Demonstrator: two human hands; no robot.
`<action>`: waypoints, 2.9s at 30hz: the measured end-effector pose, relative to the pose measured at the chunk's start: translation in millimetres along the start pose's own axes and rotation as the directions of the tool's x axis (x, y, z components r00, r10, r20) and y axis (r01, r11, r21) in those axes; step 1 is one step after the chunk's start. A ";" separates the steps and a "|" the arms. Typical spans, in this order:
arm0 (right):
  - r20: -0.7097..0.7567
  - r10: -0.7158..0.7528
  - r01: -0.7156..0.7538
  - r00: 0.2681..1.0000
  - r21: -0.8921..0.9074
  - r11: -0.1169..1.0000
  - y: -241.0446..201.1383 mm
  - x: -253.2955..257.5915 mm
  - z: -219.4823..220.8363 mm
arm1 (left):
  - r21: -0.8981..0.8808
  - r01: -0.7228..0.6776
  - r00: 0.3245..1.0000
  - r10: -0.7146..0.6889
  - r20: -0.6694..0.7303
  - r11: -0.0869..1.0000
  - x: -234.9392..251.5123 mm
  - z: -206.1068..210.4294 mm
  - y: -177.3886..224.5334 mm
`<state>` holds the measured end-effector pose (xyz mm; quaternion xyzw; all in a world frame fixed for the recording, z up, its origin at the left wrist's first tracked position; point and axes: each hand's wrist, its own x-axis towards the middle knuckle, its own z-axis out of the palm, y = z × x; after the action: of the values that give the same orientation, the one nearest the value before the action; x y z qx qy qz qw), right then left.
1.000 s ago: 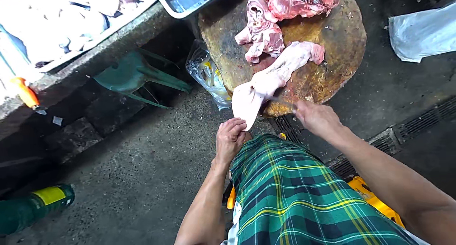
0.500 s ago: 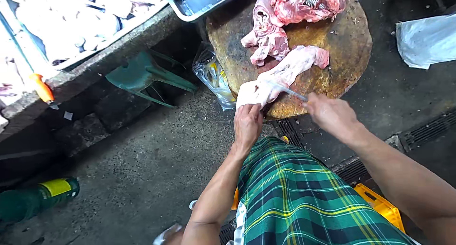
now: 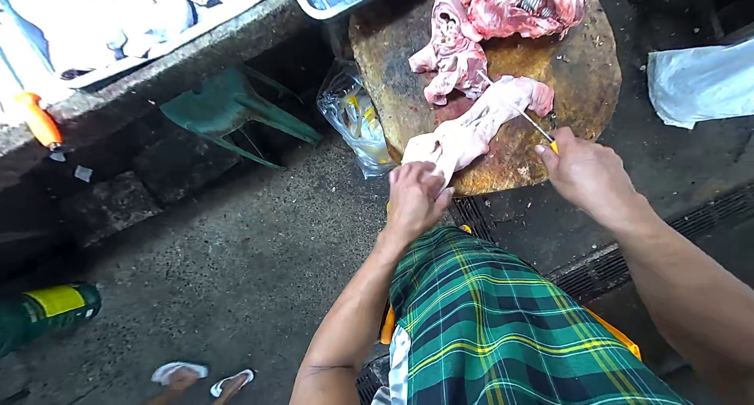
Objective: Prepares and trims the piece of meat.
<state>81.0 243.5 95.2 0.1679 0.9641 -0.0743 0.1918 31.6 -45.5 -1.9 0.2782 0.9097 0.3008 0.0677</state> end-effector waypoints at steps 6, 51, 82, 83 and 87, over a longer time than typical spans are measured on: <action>0.153 0.065 -0.116 0.986 0.353 0.929 13.9 -4.5 38.2 | -0.060 0.405 0.914 -0.405 0.014 0.912 55.1 -30.4 -45.6; 0.612 0.033 -0.613 0.790 0.787 0.073 -126.6 -144.4 59.2 | -0.478 0.317 0.787 0.054 0.614 0.819 70.9 -12.5 -87.0; 0.571 0.030 -0.562 0.820 0.815 -0.143 -158.0 -147.7 102.3 | -0.365 0.226 0.755 0.074 0.652 0.903 64.6 -16.3 -86.7; 0.581 0.028 -0.579 0.814 0.814 -0.057 -158.0 -147.4 101.6 | -0.353 0.225 0.752 0.069 0.656 0.908 64.8 -18.5 -85.7; 0.582 0.153 -0.596 0.798 0.729 0.335 -157.5 -160.5 80.9 | -0.382 0.234 0.754 0.081 0.652 0.894 63.5 -24.3 -84.0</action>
<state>193.1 32.5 96.9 0.4465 0.6418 -0.5550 0.2841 -67.6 -78.9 -28.5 0.3040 0.7465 0.3795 0.4542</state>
